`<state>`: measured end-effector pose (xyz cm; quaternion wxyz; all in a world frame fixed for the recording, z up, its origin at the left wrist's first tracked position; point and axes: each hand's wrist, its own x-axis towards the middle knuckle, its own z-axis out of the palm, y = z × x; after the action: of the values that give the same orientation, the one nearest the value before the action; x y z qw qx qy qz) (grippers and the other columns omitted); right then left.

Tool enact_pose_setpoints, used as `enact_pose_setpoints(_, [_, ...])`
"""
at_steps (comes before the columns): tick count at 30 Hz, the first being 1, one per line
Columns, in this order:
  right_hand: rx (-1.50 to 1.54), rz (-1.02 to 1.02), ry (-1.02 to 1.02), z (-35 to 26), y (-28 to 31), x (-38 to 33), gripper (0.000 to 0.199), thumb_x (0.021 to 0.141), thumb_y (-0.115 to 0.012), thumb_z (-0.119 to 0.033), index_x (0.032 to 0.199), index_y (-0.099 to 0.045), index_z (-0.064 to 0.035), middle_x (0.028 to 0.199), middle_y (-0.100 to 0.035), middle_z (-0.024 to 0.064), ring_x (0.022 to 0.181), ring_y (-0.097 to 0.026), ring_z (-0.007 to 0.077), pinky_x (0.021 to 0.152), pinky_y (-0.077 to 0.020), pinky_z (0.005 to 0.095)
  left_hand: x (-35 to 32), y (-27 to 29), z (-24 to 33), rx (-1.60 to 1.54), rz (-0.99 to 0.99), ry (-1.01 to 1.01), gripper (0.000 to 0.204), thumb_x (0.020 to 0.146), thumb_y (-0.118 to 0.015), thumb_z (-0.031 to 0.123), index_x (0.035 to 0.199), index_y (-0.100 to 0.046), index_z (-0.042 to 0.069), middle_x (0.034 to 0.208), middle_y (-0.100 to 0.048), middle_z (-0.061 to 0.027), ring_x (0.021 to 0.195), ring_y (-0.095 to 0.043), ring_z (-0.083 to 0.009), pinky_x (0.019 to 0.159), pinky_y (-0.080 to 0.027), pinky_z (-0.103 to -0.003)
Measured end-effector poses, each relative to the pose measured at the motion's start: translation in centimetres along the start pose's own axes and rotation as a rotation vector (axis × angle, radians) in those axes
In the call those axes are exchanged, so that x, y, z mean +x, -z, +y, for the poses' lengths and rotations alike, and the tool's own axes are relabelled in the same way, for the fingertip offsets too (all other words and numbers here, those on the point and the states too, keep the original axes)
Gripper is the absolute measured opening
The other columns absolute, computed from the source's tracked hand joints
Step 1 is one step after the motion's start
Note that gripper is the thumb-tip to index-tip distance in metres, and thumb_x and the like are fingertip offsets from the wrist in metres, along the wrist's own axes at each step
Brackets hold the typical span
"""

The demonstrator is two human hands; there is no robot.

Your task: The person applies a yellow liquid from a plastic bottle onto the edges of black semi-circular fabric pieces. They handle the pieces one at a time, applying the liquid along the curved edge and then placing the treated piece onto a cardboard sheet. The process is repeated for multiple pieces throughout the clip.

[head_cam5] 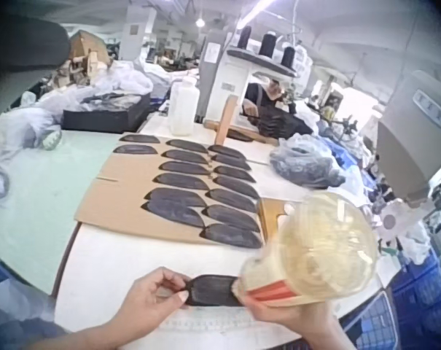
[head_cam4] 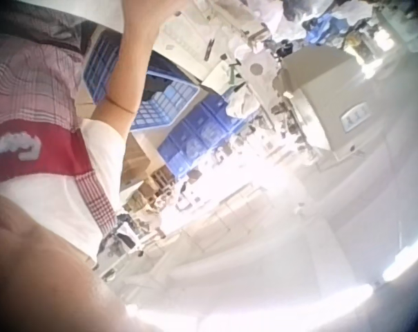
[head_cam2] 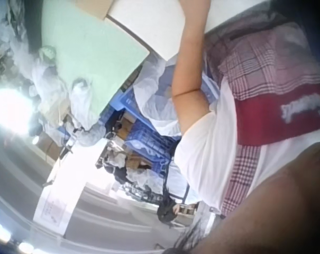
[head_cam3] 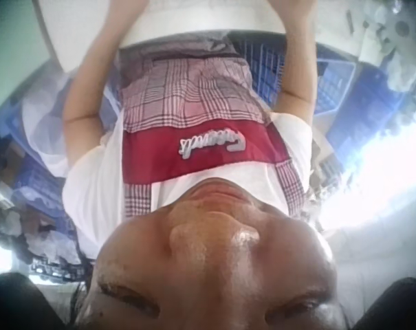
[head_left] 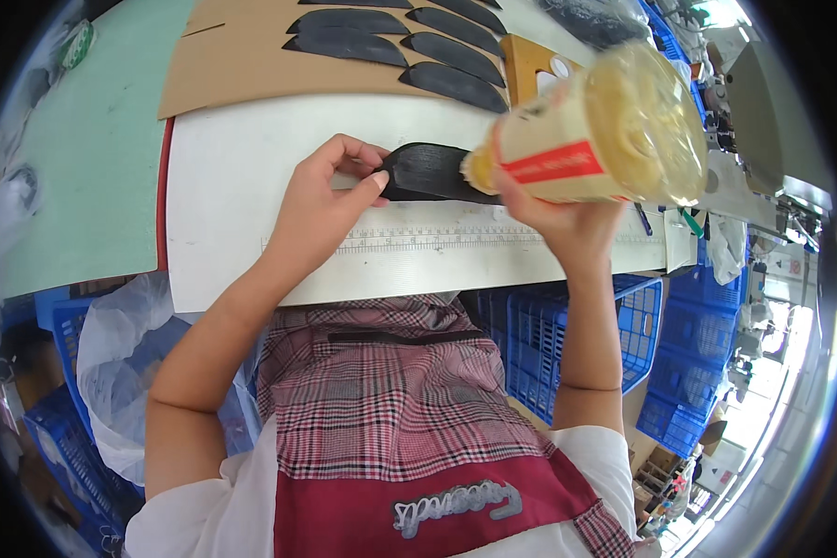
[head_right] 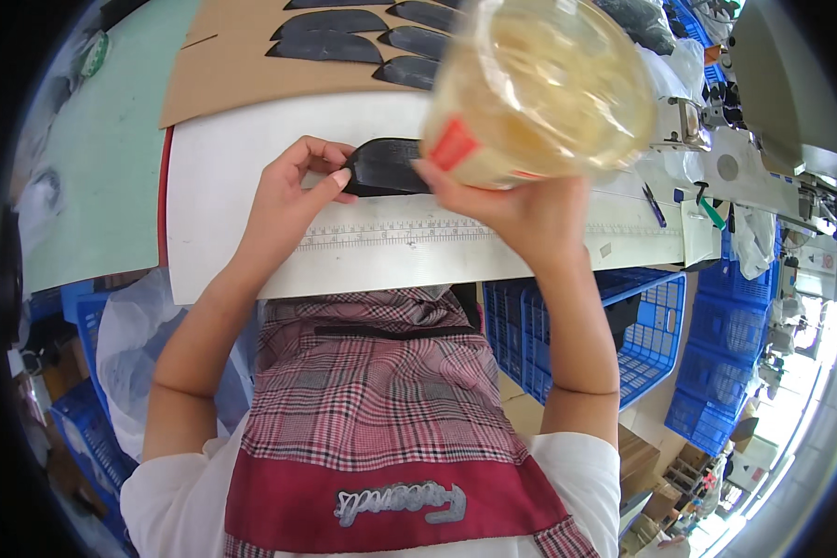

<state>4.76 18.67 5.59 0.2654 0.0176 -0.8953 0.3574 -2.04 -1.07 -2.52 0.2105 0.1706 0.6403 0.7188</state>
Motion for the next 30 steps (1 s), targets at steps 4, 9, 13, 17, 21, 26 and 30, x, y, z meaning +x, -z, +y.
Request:
enact_pose_setpoints(4, [-0.110,0.097,-0.096,2.2,3.8,-2.2,0.049,0.057,-0.078,-0.021,0.094,-0.057,0.0025,0.088,-0.061,0.0089,0.077,-0.060,0.0156,0.069,-0.0488,0.0286,0.0,-0.1,0.0,-0.006,0.033,-0.006,0.010,0.077,-0.054,-0.001,0.085,-0.050,-0.004,0.096,-0.055,-0.0102,0.082,-0.050,-0.0119,0.066,-0.053,-0.024])
enact_pose_setpoints(9, [0.076,0.414,-0.309,6.7,6.9,-5.7,0.040,0.065,-0.072,-0.022,0.093,-0.057,0.0027,0.087,-0.061,0.0111,0.078,-0.060,0.0176,0.071,-0.0480,0.0288,-0.1,0.0,0.7,0.009,0.008,0.002,0.014,0.080,-0.052,0.003,0.093,-0.051,-0.003,0.099,-0.054,-0.0101,0.083,-0.050,-0.0113,0.071,-0.052,-0.025])
enact_pose_setpoints(13, [0.658,0.483,-0.453,6.6,5.3,-6.4,0.058,0.078,-0.049,-0.048,0.108,-0.050,0.0022,0.092,-0.060,0.0138,0.087,-0.058,0.0222,0.071,-0.0465,0.0288,-1.6,-0.5,1.7,0.093,0.086,0.004,0.025,0.083,-0.050,0.007,0.106,-0.051,-0.002,0.101,-0.052,-0.0108,0.086,-0.050,-0.0156,0.070,-0.050,-0.025])
enact_pose_setpoints(17, [0.906,0.437,-0.512,8.1,2.4,-7.5,0.061,0.082,-0.040,-0.052,0.114,-0.044,-0.0006,0.102,-0.054,0.0166,0.099,-0.051,0.0278,0.085,-0.0405,0.0364,-2.4,-1.3,2.3,0.911,0.138,-0.387,0.031,0.083,-0.049,0.011,0.112,-0.051,-0.001,0.100,-0.050,-0.0128,0.091,-0.047,-0.0234,0.070,-0.045,-0.030])
enact_pose_setpoints(21, [1.109,0.450,-0.535,8.6,1.0,-8.2,0.060,0.081,-0.043,-0.051,0.113,-0.044,-0.0011,0.101,-0.054,0.0160,0.097,-0.052,0.0277,0.084,-0.0412,0.0359,-3.1,-2.7,3.1,1.078,0.177,-0.396,0.031,0.084,-0.049,0.013,0.111,-0.053,-0.001,0.099,-0.049,-0.0135,0.091,-0.047,-0.0260,0.071,-0.042,-0.033])
enact_pose_setpoints(26, [1.145,0.403,-0.479,8.7,1.2,-8.3,0.062,0.078,-0.048,-0.051,0.113,-0.043,-0.0002,0.101,-0.053,0.0133,0.094,-0.052,0.0288,0.082,-0.0430,0.0356,-3.0,-2.7,2.9,1.136,0.213,-0.492,0.030,0.080,-0.055,0.012,0.107,-0.055,-0.002,0.097,-0.051,-0.0133,0.086,-0.049,-0.0270,0.063,-0.045,-0.033])
enact_pose_setpoints(30, [1.215,0.404,-0.478,9.0,1.2,-8.6,0.063,0.078,-0.048,-0.051,0.114,-0.043,0.0006,0.102,-0.052,0.0120,0.093,-0.052,0.0298,0.081,-0.0435,0.0357,-2.9,-3.1,3.0,1.167,0.204,-0.479,0.030,0.078,-0.057,0.010,0.106,-0.055,-0.002,0.095,-0.053,-0.0127,0.086,-0.050,-0.0271,0.063,-0.045,-0.033])
